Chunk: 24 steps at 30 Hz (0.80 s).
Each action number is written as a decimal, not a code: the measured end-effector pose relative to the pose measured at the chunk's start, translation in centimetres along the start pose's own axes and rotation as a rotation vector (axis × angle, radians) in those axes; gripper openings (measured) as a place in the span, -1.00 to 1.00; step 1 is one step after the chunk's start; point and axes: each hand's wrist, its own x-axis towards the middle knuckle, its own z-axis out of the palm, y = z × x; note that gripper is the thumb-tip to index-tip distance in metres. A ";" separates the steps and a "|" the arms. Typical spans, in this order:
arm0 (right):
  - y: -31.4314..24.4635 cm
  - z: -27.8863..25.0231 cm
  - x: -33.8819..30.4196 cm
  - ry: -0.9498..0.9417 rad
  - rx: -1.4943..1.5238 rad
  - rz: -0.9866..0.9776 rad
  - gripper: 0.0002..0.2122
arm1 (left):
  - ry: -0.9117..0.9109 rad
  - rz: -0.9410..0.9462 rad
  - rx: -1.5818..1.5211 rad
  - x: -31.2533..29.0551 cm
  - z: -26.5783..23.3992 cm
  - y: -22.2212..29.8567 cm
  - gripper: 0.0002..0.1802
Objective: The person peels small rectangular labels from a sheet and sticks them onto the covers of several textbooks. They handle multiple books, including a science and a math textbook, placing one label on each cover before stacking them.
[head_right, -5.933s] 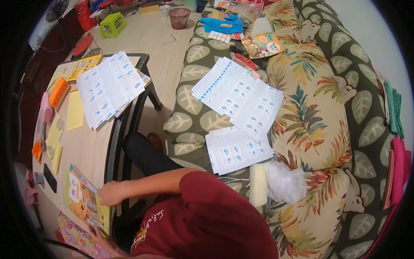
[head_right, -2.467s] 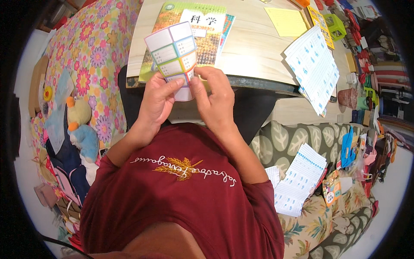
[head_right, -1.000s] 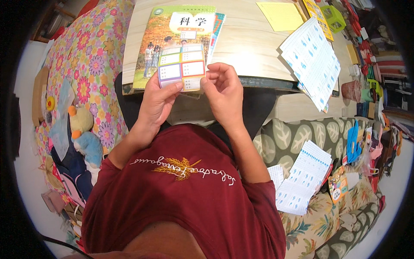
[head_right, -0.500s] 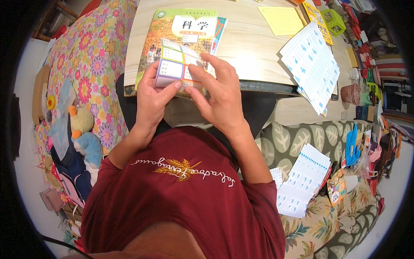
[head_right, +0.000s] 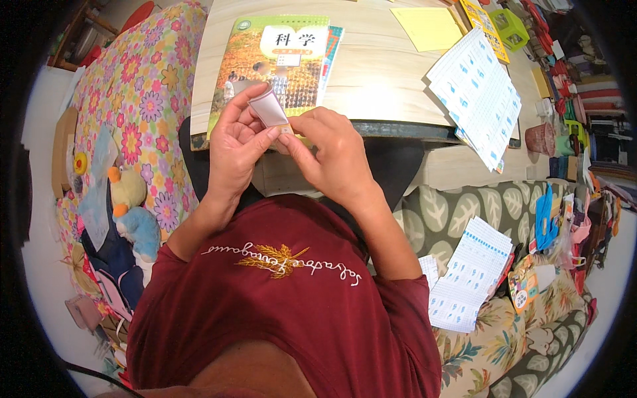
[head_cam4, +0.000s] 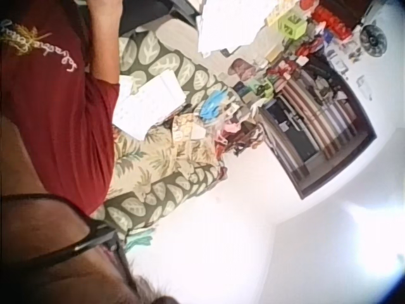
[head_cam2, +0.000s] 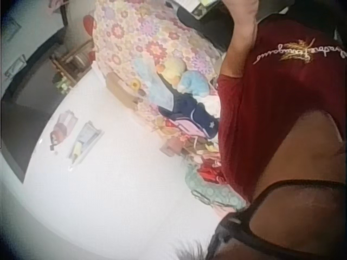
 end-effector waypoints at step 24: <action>-0.4 0.8 0.6 0.206 -0.306 -0.146 -0.89 | 0.071 -0.152 -0.234 0.4 -0.5 -1.5 -0.72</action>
